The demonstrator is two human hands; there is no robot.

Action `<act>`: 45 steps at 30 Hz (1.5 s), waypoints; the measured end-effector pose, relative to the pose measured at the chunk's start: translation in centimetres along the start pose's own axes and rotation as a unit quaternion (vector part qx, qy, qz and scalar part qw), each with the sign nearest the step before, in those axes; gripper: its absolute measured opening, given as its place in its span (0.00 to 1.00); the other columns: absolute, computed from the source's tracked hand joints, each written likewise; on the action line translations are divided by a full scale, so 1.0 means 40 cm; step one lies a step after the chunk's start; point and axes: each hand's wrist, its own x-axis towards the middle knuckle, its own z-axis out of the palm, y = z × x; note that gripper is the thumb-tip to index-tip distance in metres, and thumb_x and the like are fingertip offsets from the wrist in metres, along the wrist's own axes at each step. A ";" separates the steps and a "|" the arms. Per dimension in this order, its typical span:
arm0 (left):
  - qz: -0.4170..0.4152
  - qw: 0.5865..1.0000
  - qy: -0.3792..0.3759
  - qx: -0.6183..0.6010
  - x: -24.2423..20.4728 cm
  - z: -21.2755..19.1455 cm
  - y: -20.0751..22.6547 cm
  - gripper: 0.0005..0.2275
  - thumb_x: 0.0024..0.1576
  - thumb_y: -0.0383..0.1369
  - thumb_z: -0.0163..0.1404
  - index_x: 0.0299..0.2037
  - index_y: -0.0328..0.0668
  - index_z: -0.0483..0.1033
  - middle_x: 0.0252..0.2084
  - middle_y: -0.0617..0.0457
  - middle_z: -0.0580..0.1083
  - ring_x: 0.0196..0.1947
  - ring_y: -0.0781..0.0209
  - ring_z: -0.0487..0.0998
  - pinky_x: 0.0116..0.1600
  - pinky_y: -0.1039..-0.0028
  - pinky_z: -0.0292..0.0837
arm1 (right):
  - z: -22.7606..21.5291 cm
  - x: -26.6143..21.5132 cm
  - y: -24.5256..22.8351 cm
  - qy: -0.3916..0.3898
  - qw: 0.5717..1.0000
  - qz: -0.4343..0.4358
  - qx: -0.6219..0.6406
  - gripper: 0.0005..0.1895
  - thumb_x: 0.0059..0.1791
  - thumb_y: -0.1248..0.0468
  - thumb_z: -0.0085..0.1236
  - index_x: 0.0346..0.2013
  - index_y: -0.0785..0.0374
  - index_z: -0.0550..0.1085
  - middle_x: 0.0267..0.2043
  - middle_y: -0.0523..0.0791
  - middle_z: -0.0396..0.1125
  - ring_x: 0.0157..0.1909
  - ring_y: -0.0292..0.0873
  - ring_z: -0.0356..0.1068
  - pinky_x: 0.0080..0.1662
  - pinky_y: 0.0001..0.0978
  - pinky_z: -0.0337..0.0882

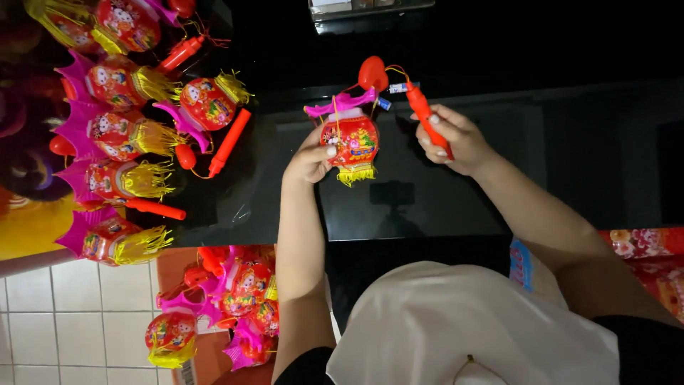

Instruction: Assembling small decorative lanterns by attaching plastic handles to their strings and placing them in a box.

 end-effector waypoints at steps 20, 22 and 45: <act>0.046 0.998 0.001 0.043 -0.007 0.036 0.012 0.36 0.46 0.19 0.56 0.69 0.35 0.59 0.57 0.28 0.71 0.54 0.33 0.77 0.51 0.41 0.77 | 0.055 -0.012 -0.015 0.035 0.995 -0.042 -0.084 0.17 0.62 0.58 0.35 0.48 0.72 0.63 0.19 0.40 0.49 0.12 0.29 0.49 0.10 0.17 0.51; 0.045 0.998 -0.001 0.041 -0.006 0.038 0.013 0.37 0.46 0.18 0.56 0.70 0.35 0.59 0.57 0.28 0.71 0.54 0.32 0.77 0.51 0.41 0.77 | 0.054 -0.008 -0.006 0.033 0.995 -0.044 -0.081 0.16 0.62 0.59 0.36 0.48 0.72 0.63 0.19 0.41 0.50 0.12 0.30 0.50 0.10 0.18 0.51; 0.301 0.739 0.075 0.598 -0.092 0.323 0.021 0.34 0.45 0.34 0.72 0.60 0.37 0.67 0.57 0.38 0.68 0.64 0.36 0.68 0.68 0.49 0.60 | 0.041 -0.045 -0.003 0.003 0.792 -0.369 -0.486 0.14 0.52 0.67 0.64 0.49 0.72 0.73 0.41 0.55 0.75 0.38 0.59 0.74 0.43 0.44 0.73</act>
